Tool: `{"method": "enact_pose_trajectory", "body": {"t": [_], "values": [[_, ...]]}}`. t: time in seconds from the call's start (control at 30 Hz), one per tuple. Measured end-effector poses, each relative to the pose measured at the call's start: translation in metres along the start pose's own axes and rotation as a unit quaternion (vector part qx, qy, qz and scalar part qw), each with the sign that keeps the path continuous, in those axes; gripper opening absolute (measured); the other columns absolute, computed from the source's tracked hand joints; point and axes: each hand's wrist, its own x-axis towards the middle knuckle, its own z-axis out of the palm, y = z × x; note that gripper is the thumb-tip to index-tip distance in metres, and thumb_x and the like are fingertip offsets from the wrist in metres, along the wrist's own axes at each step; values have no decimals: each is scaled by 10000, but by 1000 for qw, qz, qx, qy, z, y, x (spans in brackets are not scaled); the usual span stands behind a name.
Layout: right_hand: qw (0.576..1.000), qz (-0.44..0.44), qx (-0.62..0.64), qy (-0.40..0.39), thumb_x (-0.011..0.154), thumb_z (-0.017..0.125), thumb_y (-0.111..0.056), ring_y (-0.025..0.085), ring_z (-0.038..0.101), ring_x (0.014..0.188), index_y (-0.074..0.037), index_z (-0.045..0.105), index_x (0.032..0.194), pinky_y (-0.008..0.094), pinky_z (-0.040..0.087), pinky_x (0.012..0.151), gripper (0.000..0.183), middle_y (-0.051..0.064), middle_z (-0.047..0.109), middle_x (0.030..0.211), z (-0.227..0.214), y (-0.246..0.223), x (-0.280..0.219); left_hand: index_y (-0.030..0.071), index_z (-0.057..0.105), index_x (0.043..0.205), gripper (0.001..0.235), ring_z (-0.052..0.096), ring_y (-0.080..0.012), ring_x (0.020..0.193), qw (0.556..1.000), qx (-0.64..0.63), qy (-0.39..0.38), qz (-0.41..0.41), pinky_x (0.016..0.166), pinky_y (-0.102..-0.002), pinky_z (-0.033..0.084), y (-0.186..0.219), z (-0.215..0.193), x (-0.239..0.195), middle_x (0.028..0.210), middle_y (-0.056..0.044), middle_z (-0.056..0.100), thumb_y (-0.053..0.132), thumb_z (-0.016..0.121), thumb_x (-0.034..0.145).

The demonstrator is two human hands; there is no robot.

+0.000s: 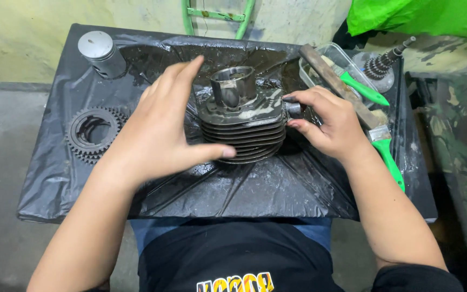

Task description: Cleaning a motorcycle cylinder head using a metal scraper and a brush

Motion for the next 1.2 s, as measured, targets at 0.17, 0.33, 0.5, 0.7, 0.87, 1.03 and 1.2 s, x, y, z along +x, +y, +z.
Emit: {"method": "enact_pose_trajectory", "body": {"t": [0.17,0.33,0.5,0.7,0.87,1.03,1.2], "values": [[1000,17,0,9,1022,658,-242,314,681,1061,-2,632,1255,379,508,944,336,184,695,1194,0,-5,1,-13,403,1473,1153,463,-397,1378,999,37,18,14,1085,-571,358,-5,21,-19,1467,-221,503,661,891,674],[999,30,3,18,1025,656,-252,313,690,1104,-10,628,1256,384,510,973,336,175,693,1220,2,-6,3,28,441,1455,1064,491,-363,1368,998,50,38,11,1072,-521,391,-16,41,-24,1456,-182,535,594,905,683],[998,58,17,24,1013,670,-226,290,686,1144,-1,631,1258,379,509,1002,336,152,702,1234,1,-4,4,41,487,1402,900,548,-356,1308,996,41,67,39,1035,-495,424,-35,46,-16,1397,-171,587,347,893,658],[996,80,21,28,1015,658,-226,262,678,1132,-2,616,1270,370,500,978,342,115,694,1243,5,8,1,32,491,1418,865,529,-344,1332,999,-6,16,29,1091,-506,401,-40,32,-2,1428,-165,569,402,874,737],[994,92,39,33,1019,662,-207,238,670,1132,-4,617,1277,350,495,987,331,94,690,1240,7,9,0,31,498,1402,834,538,-349,1310,997,-16,6,72,1086,-489,405,-50,30,3,1413,-167,578,392,872,749],[993,99,47,38,1016,675,-185,214,669,1072,-3,617,1285,327,494,938,330,85,697,1214,9,10,1,30,495,1397,803,532,-353,1317,996,-31,9,88,1093,-476,399,-54,31,4,1416,-171,572,355,867,764],[985,139,98,41,1040,643,-174,127,602,921,-23,583,1316,256,489,824,321,52,666,1134,12,17,0,28,422,1457,859,485,-354,1376,993,-84,14,77,1165,-472,355,-58,39,7,1449,-205,502,352,864,796]]}}
